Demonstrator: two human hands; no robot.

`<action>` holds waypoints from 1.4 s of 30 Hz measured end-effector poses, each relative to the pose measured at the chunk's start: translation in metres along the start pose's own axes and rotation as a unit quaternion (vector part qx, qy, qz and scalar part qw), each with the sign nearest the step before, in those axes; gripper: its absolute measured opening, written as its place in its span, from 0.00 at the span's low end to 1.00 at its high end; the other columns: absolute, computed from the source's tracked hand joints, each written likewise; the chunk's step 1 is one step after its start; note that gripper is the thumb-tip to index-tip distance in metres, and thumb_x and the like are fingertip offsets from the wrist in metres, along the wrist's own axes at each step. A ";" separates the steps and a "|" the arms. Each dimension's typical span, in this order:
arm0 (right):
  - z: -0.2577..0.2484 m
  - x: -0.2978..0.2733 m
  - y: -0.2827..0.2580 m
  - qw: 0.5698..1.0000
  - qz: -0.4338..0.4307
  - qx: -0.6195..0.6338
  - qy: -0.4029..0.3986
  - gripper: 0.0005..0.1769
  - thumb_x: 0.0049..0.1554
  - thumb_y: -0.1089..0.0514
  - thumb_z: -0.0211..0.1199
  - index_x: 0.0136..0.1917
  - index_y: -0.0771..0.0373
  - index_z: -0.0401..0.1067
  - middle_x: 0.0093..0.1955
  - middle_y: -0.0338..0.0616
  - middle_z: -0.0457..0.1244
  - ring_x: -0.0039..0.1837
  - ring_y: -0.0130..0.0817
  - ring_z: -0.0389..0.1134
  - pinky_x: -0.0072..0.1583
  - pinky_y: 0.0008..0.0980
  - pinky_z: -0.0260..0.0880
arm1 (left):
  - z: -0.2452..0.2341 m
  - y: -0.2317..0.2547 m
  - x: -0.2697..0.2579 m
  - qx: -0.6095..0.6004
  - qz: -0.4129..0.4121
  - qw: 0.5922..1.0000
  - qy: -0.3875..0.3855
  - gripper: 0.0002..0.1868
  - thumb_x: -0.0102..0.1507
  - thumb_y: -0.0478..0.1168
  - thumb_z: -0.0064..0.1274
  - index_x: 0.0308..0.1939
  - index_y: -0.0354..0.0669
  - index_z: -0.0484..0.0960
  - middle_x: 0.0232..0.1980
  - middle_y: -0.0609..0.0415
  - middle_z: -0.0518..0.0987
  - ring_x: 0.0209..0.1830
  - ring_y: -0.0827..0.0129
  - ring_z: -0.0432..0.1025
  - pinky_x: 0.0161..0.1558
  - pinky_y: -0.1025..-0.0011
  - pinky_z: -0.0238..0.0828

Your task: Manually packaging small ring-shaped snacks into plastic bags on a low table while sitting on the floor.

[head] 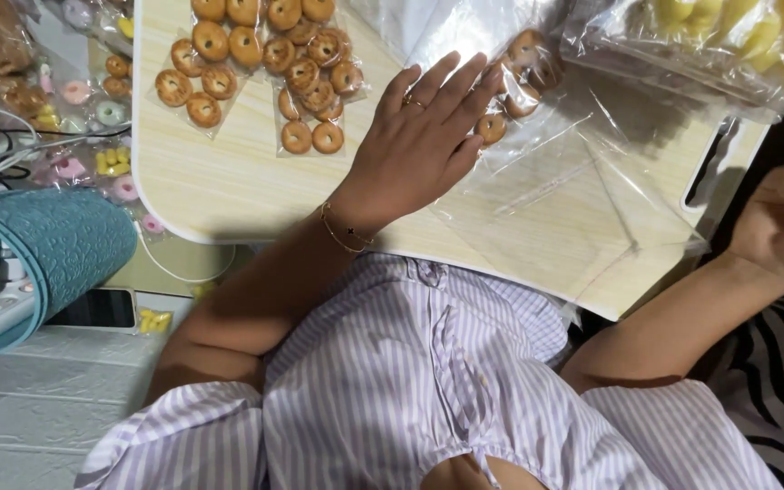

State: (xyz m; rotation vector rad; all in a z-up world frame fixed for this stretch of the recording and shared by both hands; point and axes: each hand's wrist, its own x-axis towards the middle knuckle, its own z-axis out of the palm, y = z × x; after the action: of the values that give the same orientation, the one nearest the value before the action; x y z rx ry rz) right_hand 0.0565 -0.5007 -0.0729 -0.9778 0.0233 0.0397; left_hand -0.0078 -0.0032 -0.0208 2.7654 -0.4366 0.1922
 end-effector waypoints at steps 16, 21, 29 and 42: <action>0.087 0.013 0.019 0.905 0.013 -0.413 0.107 0.02 0.78 0.60 0.58 0.59 0.55 0.68 0.46 0.31 0.61 0.48 0.19 0.63 0.54 0.21 0.69 | 0.003 -0.003 0.001 -0.007 0.005 1.000 -0.012 0.32 0.75 0.51 0.47 0.79 0.45 0.57 0.81 0.54 0.59 0.81 0.64 0.50 0.76 0.59 0.36; 0.091 0.015 0.017 0.906 0.048 -0.397 0.139 0.03 0.77 0.60 0.57 0.57 0.53 0.68 0.46 0.30 0.63 0.44 0.16 0.62 0.53 0.16 0.71 | 0.003 -0.003 0.001 -0.015 0.001 1.000 -0.022 0.32 0.75 0.52 0.44 0.79 0.46 0.57 0.81 0.54 0.58 0.81 0.64 0.48 0.76 0.58 0.32; 0.081 0.014 0.018 0.908 0.041 -0.400 0.119 0.02 0.78 0.60 0.57 0.59 0.54 0.67 0.49 0.32 0.63 0.48 0.18 0.64 0.55 0.17 0.72 | 0.009 -0.004 0.001 -0.019 -0.008 0.999 -0.041 0.33 0.74 0.54 0.43 0.80 0.47 0.55 0.82 0.56 0.57 0.82 0.64 0.46 0.76 0.57 0.32; 0.090 0.013 0.017 0.909 0.042 -0.399 0.116 0.03 0.77 0.59 0.58 0.58 0.54 0.67 0.49 0.32 0.63 0.48 0.17 0.63 0.56 0.17 0.72 | 0.007 -0.003 0.000 -0.021 -0.007 0.999 -0.034 0.34 0.74 0.54 0.45 0.79 0.48 0.56 0.82 0.56 0.57 0.82 0.65 0.46 0.77 0.58 0.33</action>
State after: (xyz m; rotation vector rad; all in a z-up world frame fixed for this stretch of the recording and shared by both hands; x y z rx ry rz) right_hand 0.0686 -0.4164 -0.0374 -1.7994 0.2887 0.0103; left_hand -0.0061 -0.0027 -0.0285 2.7388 -0.4328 0.0835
